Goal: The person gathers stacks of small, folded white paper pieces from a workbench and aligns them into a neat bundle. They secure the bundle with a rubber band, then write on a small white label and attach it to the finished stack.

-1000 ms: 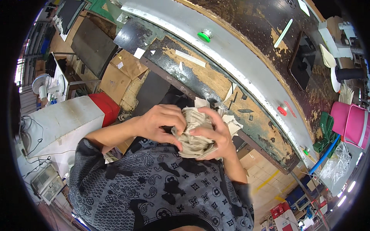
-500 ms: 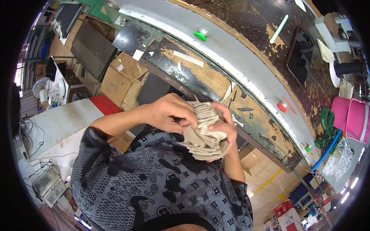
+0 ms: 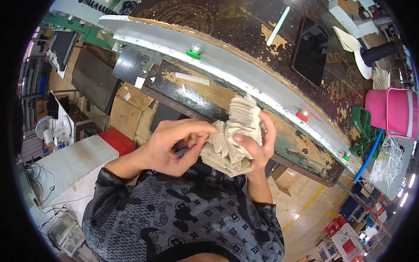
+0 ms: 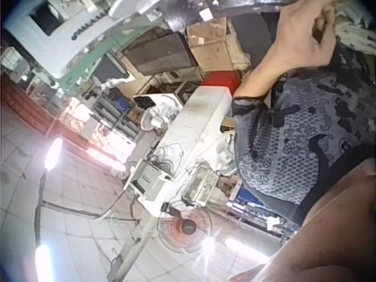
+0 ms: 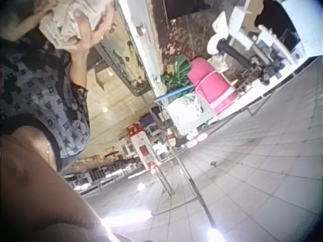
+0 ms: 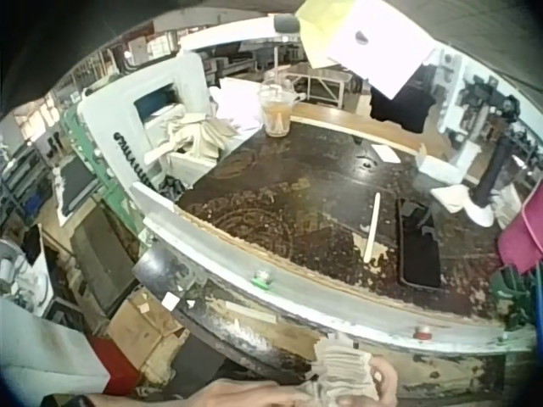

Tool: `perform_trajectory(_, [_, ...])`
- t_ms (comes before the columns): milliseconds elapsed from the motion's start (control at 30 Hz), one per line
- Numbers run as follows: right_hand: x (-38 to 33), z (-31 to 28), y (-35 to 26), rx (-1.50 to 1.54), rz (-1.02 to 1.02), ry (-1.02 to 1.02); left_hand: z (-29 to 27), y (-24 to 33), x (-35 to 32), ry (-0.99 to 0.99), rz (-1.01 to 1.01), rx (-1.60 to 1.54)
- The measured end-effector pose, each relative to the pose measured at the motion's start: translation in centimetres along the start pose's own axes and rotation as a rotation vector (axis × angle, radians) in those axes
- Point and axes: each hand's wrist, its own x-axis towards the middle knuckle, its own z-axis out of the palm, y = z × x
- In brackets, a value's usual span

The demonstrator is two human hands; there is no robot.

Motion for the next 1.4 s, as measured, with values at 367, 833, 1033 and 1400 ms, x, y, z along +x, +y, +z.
perform_trajectory(367, [-0.5, 1.2, 2.3, 0.126, -0.007, 0.131, 0.1, -3.2, 0.9, 0.089, 0.145, 0.139])
perform_trajectory(833, [0.7, 2.3, -0.9, 0.636, 0.572, 0.305, -2.5, -1.2, 4.5, -0.185, 0.116, 0.041])
perform_trajectory(1033, [1.8, 3.5, 1.0, 0.212, -0.090, 0.231, -1.6, -1.3, 3.4, -0.058, -0.029, -0.021])
perform_trajectory(1400, [0.7, 3.6, 1.5, 0.474, 0.212, 0.183, 0.3, -2.4, 4.0, 0.119, -0.175, -0.154])
